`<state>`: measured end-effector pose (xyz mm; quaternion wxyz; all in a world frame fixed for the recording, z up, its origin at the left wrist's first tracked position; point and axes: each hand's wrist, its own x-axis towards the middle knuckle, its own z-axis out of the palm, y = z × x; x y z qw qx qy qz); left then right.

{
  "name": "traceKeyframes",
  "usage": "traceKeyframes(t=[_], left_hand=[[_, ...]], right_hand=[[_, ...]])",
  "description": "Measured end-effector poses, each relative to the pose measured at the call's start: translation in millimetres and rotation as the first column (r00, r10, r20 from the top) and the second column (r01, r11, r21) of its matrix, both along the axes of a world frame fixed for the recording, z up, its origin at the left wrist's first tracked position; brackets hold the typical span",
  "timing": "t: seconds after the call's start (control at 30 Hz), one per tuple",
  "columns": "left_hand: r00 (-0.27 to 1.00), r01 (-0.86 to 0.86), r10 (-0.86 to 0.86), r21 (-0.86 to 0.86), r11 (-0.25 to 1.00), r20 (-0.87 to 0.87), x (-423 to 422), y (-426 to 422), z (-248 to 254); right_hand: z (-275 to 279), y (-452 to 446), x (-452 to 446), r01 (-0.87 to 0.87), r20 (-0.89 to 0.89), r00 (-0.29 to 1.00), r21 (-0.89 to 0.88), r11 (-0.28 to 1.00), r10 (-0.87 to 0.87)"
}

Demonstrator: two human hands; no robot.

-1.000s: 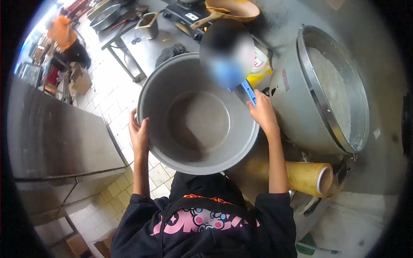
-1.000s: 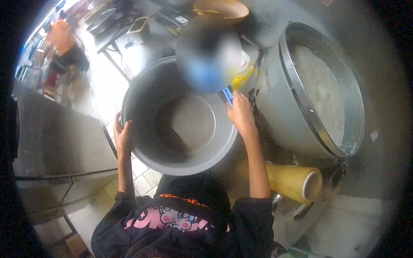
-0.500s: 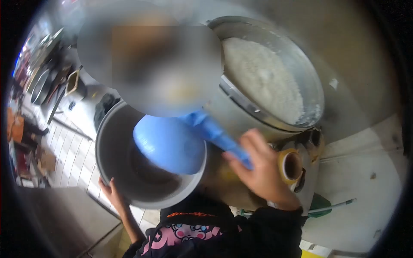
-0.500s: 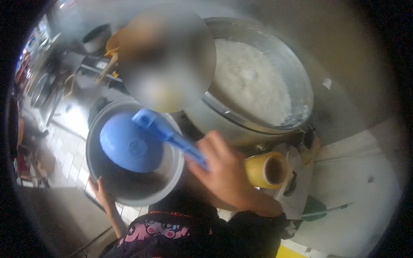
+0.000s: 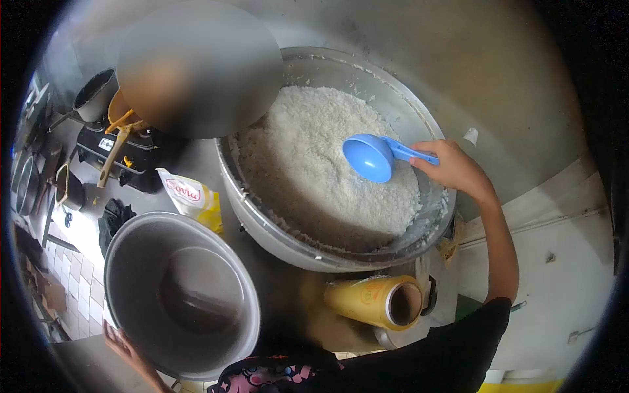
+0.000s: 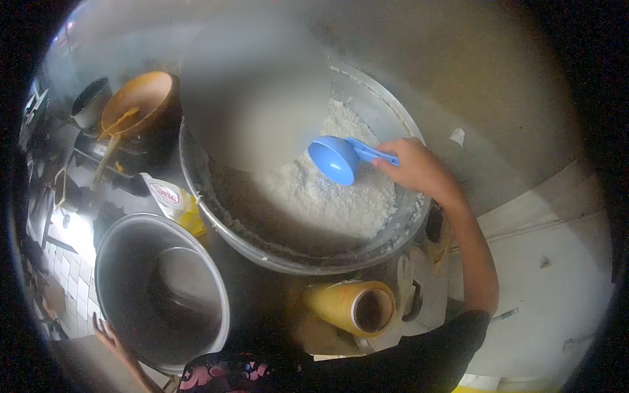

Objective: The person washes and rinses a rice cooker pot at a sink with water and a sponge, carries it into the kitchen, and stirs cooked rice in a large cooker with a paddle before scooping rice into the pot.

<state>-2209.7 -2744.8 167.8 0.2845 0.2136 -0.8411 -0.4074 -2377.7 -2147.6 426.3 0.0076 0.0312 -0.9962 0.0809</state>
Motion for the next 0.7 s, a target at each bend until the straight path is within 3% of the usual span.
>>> traceKeyframes(t=[0.1, 0.2, 0.3, 0.37, 0.47, 0.57, 0.7], left_hand=[[0.999, -0.038, 0.035, -0.127, 0.991, -0.023, -24, -1, 15], [0.997, -0.064, 0.071, -0.263, 0.963, 0.019, -45, 0, 30], [0.997, -0.066, 0.071, -0.376, 0.924, 0.001, -52, -13, 29], [0.999, -0.051, 0.046, -0.517, 0.854, -0.023, -53, -24, 26], [0.998, -0.064, 0.06, -0.451, 0.89, -0.023, -53, -24, 26], [0.996, -0.094, 0.086, -0.395, 0.914, -0.038, -54, -21, 25], [0.993, -0.086, 0.115, -0.489, 0.868, 0.03, -52, -26, 25]], right_hand=[[7, -12, -12, 0.114, 0.15, 0.981, 0.05, 0.992, -0.121], [8, -11, -26, 0.043, 0.146, 0.988, 0.039, 0.998, -0.048], [19, -19, -37, -0.029, 0.287, 0.958, 0.006, 1.0, 0.026], [20, -19, -43, 0.103, 0.437, 0.893, 0.037, 0.994, -0.109], [14, -1, -53, 0.23, 0.57, 0.808, -0.073, 0.97, -0.149], [13, -2, -43, 0.221, 0.509, 0.847, -0.071, 0.973, -0.155], [28, -36, -29, 0.125, 0.463, 0.875, 0.073, 0.989, -0.145]])
